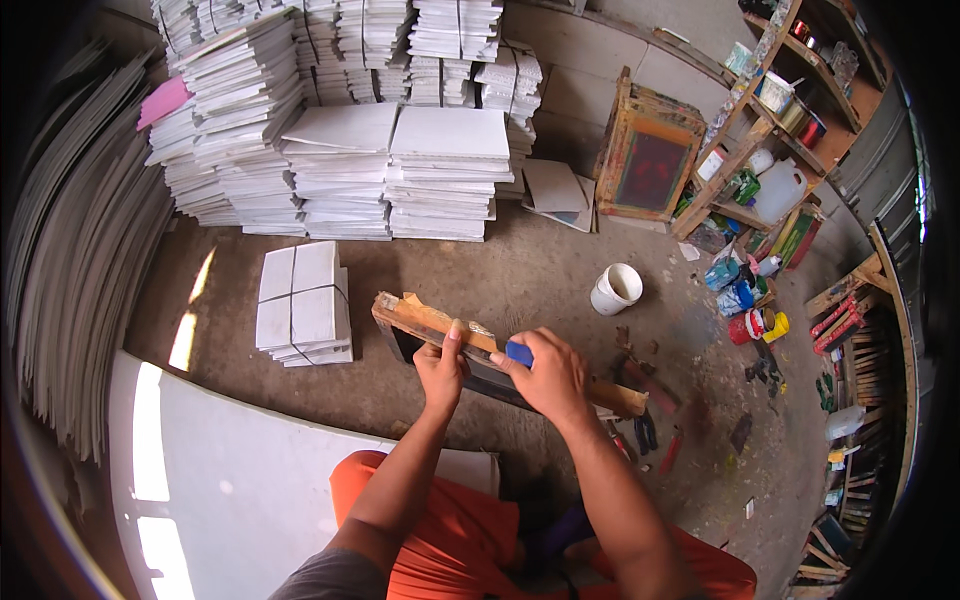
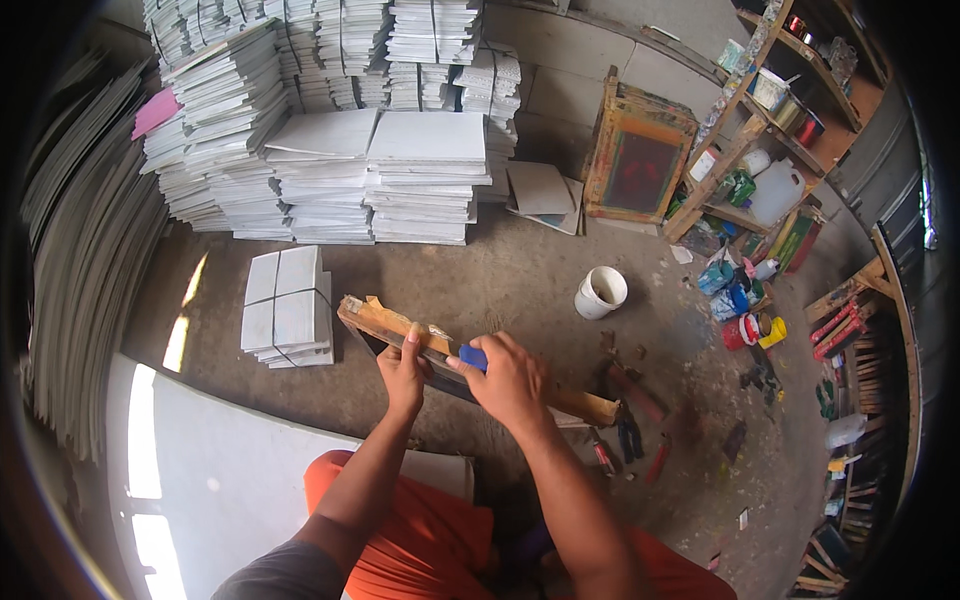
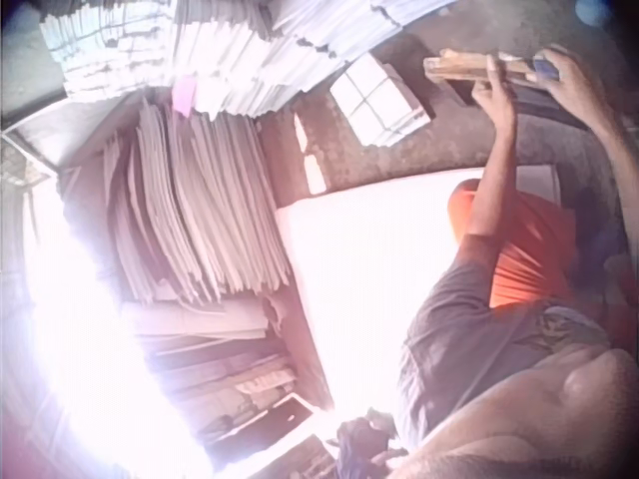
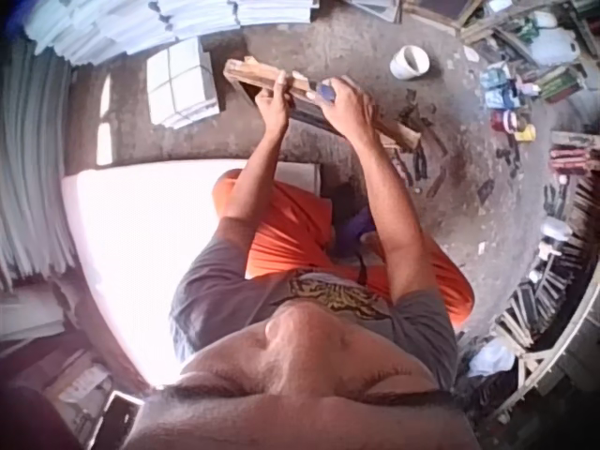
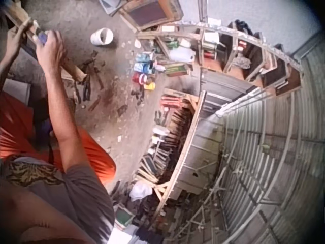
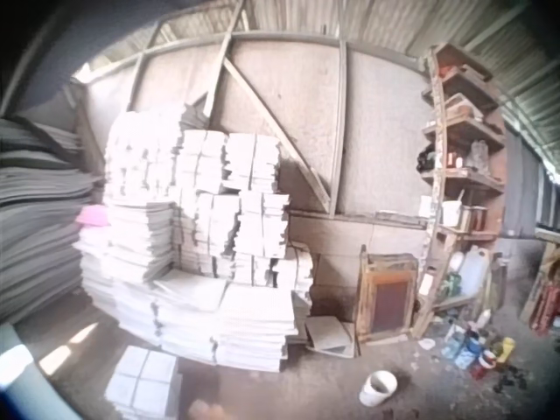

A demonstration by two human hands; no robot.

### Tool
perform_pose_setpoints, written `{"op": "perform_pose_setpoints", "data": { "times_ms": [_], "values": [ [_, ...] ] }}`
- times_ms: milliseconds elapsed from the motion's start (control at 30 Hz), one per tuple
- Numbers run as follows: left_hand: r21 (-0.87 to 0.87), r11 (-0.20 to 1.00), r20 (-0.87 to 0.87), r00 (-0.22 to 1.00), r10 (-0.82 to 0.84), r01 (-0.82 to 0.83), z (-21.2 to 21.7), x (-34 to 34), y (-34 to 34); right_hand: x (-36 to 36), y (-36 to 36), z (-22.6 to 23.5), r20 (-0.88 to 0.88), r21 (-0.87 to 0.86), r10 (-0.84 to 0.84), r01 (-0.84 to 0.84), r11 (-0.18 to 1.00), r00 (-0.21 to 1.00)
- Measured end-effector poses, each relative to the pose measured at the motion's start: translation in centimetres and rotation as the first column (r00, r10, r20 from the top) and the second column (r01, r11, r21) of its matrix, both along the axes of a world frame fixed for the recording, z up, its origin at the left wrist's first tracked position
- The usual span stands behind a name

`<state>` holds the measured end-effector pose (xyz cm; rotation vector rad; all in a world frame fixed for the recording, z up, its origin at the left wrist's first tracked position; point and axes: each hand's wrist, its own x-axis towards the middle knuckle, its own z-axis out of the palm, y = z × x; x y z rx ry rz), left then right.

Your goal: The person sits on the floor and cleans a wooden screen frame with a cloth. They then use a utility knife to scrape and remove old material from the frame's edges and corners. Finally, they use a blue scraper tool to further clean the frame surface.

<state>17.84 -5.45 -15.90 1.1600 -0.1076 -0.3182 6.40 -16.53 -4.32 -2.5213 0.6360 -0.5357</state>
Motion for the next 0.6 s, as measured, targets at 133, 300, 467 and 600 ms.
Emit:
{"op": "perform_pose_setpoints", "data": {
  "times_ms": [133, 300, 467, 600],
  "values": [
    [-0.106, 0.994, -0.030, 0.999, -0.041, 0.038, 1.0, -0.6, -0.6, -0.5, 1.6, -1.8, 0.089, -0.082, -0.057, 0.065, 0.995, 0.994],
    [-0.054, 0.992, 0.088, 0.990, -0.108, 0.113, 1.1, -2.1, -1.0, 0.1, 2.2, -3.3, 0.090, -0.266, -0.112, 0.132, 0.955, 0.990],
    [-0.071, 0.971, 0.004, 0.973, -0.229, 0.229, 0.3, -2.2, -0.3, 0.5, 0.2, -0.7, -0.190, -0.141, -0.155, 0.129, 0.982, 0.969],
    [-0.086, 0.972, 0.003, 0.975, -0.221, 0.220, 0.4, -2.2, -0.2, 2.7, -2.3, 1.6, -0.412, 0.062, -0.092, 0.129, 0.990, 0.907]
  ]
}}
